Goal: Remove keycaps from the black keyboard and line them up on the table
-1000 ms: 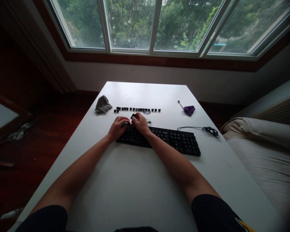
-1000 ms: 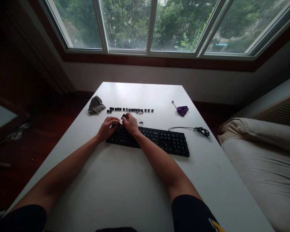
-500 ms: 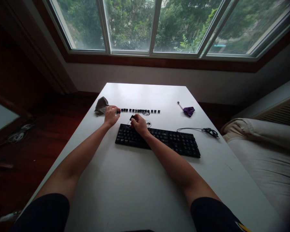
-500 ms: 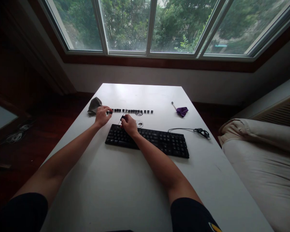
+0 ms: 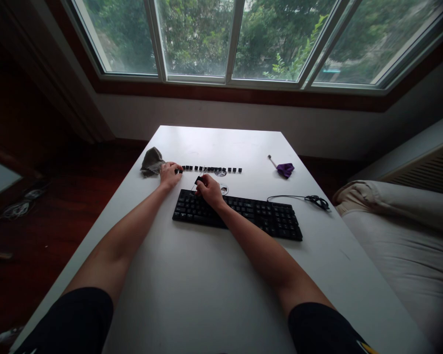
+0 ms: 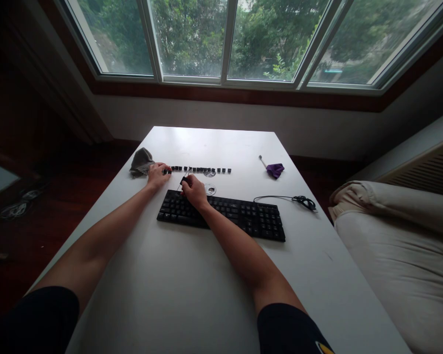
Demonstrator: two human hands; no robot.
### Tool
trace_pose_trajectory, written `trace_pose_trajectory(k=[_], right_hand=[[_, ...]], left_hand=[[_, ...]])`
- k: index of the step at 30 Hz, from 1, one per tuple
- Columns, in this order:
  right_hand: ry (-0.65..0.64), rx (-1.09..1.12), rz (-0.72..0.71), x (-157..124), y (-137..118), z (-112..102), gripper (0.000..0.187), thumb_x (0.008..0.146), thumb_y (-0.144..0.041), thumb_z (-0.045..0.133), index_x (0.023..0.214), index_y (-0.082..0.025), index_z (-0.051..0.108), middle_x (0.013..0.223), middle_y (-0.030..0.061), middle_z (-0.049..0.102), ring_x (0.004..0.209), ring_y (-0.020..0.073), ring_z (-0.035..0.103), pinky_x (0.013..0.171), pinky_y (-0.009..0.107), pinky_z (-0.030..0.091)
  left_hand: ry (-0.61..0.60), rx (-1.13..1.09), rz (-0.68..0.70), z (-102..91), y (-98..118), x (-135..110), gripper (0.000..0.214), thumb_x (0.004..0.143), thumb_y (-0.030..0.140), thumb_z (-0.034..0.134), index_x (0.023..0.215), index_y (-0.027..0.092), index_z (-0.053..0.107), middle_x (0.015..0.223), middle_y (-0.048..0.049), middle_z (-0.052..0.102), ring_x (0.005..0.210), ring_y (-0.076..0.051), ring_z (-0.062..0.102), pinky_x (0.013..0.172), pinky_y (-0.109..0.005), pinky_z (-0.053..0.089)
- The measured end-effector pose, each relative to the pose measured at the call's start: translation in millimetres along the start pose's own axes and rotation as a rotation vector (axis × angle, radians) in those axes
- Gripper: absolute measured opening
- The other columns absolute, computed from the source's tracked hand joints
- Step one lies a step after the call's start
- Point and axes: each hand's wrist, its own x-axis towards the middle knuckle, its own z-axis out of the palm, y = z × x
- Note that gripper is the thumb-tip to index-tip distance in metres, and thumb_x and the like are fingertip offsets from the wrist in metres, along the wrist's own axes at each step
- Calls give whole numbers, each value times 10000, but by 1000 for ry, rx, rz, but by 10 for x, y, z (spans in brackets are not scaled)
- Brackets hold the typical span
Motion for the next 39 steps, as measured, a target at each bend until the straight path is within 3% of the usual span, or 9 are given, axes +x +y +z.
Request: trace_pose_trajectory(k=[18,26,32,39], right_hand=[[-5,19,-3,-7,-15,-12,141,916,-387,559,926,-247,542,698,-38,678,564,166,704,555,266,551],[1,19,-3,2,-15,-8,145,912,-389,563,911,-245,541,701,-38,677,554,157,693,557,259,544],[16,21,-8,-5,-25,-3,151,927,-398,534,944,-249,545,700,-48,662,561,152,686,565,252,532],[23,-96,-106,-71,-110,-30,168,951,-401,522,984,-259,604,708,-39,645,578,153,639,624,267,489]], left_hand=[[79,44,-4,-5,75,-64,196,830,185,639,967,265,753,1251,-97,577,1245,-347,446,1073,-538,379],[89,24,47,-71,131,-102,233,861,172,615,1048,253,727,1280,-99,564,1268,-335,449,1103,-519,357],[123,2,64,-167,167,-293,195,895,182,578,1001,239,732,1235,-99,597,1232,-319,483,1116,-504,363],[-77,-159,201,-354,216,-673,153,884,213,604,949,242,740,1208,-59,660,1218,-281,527,1124,-497,390]])
